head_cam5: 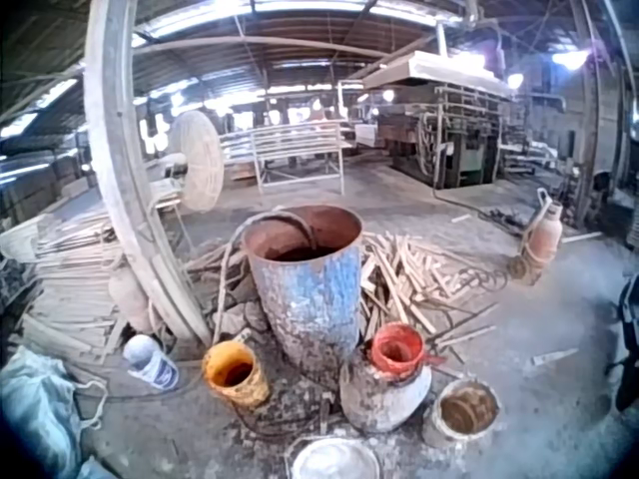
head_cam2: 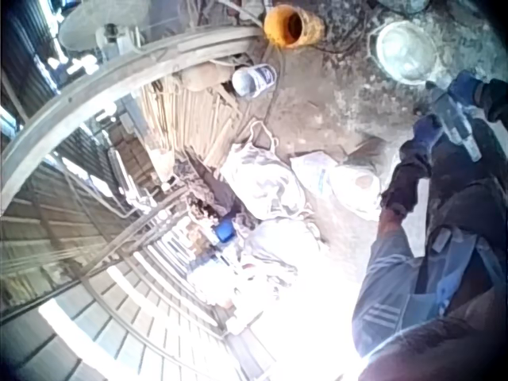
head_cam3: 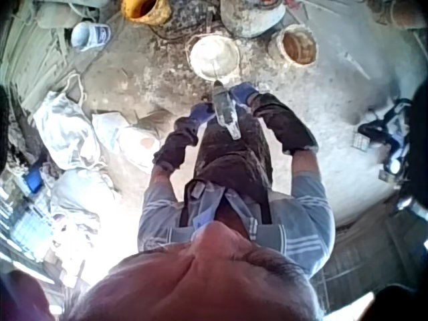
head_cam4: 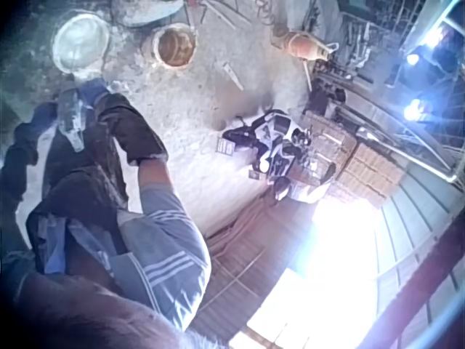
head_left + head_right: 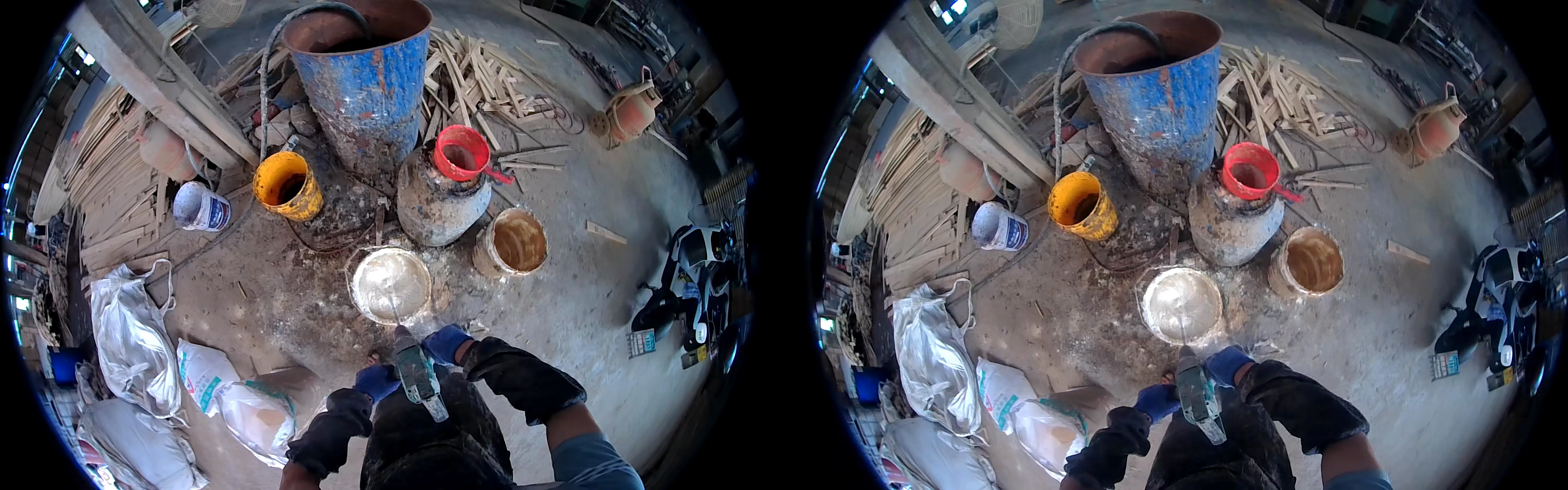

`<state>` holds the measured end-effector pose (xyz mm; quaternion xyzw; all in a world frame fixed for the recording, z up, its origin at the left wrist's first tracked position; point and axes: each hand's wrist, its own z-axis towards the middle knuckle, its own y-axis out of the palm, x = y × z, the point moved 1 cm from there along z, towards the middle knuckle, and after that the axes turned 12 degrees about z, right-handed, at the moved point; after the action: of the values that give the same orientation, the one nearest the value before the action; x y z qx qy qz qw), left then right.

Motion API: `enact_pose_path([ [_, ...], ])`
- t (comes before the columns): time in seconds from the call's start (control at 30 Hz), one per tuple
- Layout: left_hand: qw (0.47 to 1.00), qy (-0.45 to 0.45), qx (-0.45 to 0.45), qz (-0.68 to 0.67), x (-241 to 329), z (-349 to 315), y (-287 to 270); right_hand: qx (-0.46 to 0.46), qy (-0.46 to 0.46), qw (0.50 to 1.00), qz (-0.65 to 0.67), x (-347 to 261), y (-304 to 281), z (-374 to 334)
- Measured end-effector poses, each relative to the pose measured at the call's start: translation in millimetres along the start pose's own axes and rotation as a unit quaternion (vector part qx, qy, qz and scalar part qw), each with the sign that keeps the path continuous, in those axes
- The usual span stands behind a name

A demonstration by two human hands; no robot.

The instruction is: The person mixes a light-colored substance in a bucket using an electric mixer, adds more powder from a bag, and stirs the mixture again.

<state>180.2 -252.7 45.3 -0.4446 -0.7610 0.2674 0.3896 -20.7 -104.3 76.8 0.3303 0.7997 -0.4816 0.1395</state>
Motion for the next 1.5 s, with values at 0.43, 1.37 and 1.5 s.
enact_pose_path([
  [0.43,0.996,-0.026,-0.034,-0.075,6,-13,-60,0.004,-0.017,1.0,-0.002,-8,-28,8],
  [1.37,0.992,0.065,0.055,-0.095,51,-20,-26,-0.036,-0.041,0.997,-0.062,5,-32,-30],
  [1.5,0.99,0.012,0.031,-0.135,52,-38,-30,-0.042,-0.034,0.997,-0.051,-13,-29,-36],
])
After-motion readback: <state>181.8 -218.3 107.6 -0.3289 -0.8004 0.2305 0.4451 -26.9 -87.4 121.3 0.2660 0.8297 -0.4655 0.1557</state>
